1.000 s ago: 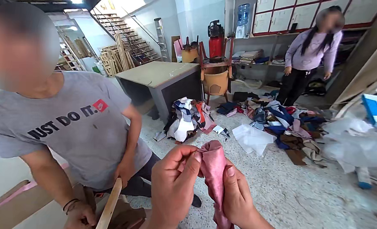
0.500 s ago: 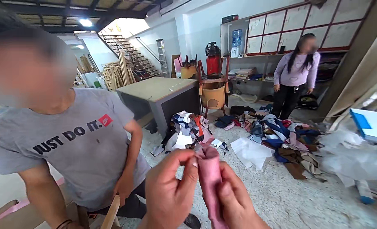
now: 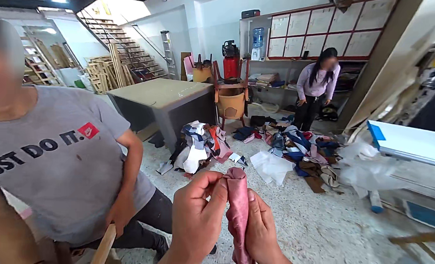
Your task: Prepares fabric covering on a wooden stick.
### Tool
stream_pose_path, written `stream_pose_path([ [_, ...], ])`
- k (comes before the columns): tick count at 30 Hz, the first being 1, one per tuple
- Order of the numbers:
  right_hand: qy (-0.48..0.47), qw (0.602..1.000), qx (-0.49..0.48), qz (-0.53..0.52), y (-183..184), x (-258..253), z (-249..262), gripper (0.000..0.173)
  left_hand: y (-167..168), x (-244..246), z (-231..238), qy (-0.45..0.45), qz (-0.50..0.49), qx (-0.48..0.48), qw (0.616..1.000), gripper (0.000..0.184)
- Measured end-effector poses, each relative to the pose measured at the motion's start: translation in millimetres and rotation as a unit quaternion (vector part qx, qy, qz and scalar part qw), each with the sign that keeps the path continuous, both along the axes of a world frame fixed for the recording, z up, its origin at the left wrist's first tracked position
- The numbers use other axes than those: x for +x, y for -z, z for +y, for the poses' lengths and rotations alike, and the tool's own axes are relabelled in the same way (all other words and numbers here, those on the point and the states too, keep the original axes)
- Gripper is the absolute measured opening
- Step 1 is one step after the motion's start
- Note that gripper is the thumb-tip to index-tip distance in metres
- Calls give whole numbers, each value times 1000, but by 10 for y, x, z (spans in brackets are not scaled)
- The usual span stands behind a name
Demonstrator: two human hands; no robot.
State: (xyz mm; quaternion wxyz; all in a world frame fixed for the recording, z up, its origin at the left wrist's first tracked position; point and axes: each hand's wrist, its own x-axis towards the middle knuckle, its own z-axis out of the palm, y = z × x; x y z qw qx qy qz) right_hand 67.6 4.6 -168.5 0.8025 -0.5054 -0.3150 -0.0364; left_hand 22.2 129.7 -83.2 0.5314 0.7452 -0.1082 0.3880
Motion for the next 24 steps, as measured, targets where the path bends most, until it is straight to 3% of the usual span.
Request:
stream_pose_path([
  [6,-4,999,-35,-12,-15,13,-121,50,46,-83,23,-92,-115,141,979,16],
  [9,8,988,-68,-142,-459,131,-235,65,-32,-110,19,-93,-125,150,976,15],
  [12,69,969,-116,-206,-853,67,-149,52,-134,-89,-19,-92,-130,159,974,14],
  [17,111,983,-51,-136,-825,25,-82,50,-236,-11,-164,-130,-151,206,958,16],
  [24,143,979,-68,-125,-999,168,-255,52,-409,159,-348,-141,-167,233,948,13],
])
